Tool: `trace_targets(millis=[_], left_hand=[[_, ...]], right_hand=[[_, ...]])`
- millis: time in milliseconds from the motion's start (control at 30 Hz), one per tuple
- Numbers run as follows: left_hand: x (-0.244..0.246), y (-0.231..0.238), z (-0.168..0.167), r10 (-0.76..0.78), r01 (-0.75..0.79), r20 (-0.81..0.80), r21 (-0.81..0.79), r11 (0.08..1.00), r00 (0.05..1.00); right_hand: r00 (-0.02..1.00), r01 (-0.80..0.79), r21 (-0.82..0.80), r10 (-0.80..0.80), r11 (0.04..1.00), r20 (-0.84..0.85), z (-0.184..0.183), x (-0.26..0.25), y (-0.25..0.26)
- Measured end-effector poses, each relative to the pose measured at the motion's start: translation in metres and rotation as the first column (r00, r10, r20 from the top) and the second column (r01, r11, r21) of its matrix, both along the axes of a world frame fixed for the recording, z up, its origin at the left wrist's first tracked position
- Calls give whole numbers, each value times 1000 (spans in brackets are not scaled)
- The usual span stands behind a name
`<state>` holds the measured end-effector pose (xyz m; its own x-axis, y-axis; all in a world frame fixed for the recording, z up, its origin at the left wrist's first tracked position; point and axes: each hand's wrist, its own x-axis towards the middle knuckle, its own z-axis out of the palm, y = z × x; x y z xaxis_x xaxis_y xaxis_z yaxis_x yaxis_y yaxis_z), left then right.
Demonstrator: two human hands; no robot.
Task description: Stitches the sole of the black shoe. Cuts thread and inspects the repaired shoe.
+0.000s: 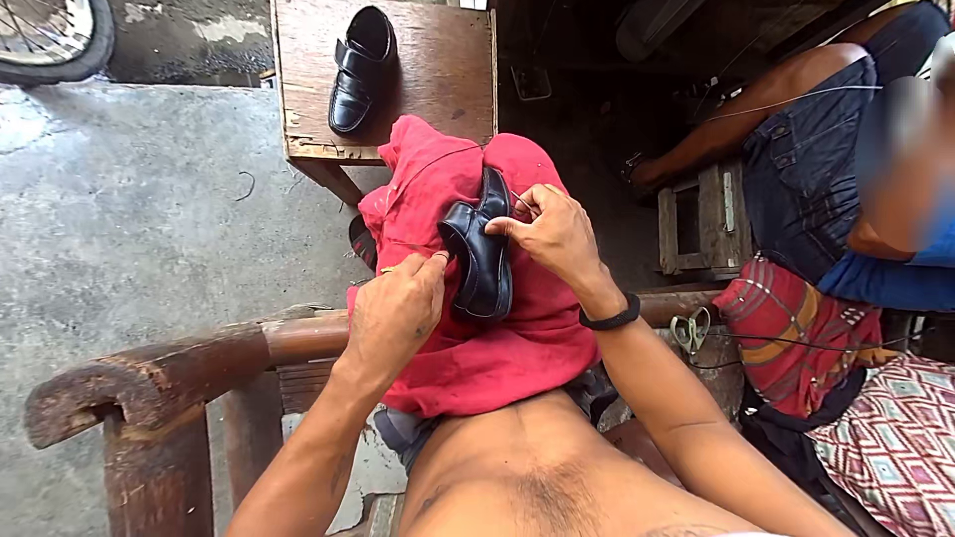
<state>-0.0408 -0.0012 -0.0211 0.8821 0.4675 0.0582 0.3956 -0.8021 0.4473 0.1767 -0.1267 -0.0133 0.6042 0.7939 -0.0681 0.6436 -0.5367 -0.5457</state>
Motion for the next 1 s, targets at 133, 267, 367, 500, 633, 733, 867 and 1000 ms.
trace_targets(millis=[133,267,367,500,633,733,867,1000], left_hand=[[-21,-16,-12,-5,6,16,-42,999,1000],[-46,-34,-18,45,-40,46,-113,993,998],[-59,-48,-19,86,-72,85,-150,986,993],[-72,-65,-20,137,-115,113,-183,976,984],[-85,-78,-21,182,-156,115,-208,966,977],[-94,-85,-22,212,-184,108,-225,957,971],[-93,-82,-23,210,-176,146,-215,961,967],[-63,-61,-13,84,-44,240,-168,985,967]], right_hand=[[998,37,-140,-42,989,-36,-1,13,24],[999,19,-182,-27,983,-44,-1,13,24],[999,4,-219,-14,976,-45,1,10,26],[999,1,-252,-13,968,-48,3,7,29],[998,11,-252,-25,968,-53,5,3,27],[998,20,-273,-35,962,-48,6,2,27],[996,-5,-197,-13,980,-90,5,2,28],[877,72,255,61,964,-477,2,34,-2]])
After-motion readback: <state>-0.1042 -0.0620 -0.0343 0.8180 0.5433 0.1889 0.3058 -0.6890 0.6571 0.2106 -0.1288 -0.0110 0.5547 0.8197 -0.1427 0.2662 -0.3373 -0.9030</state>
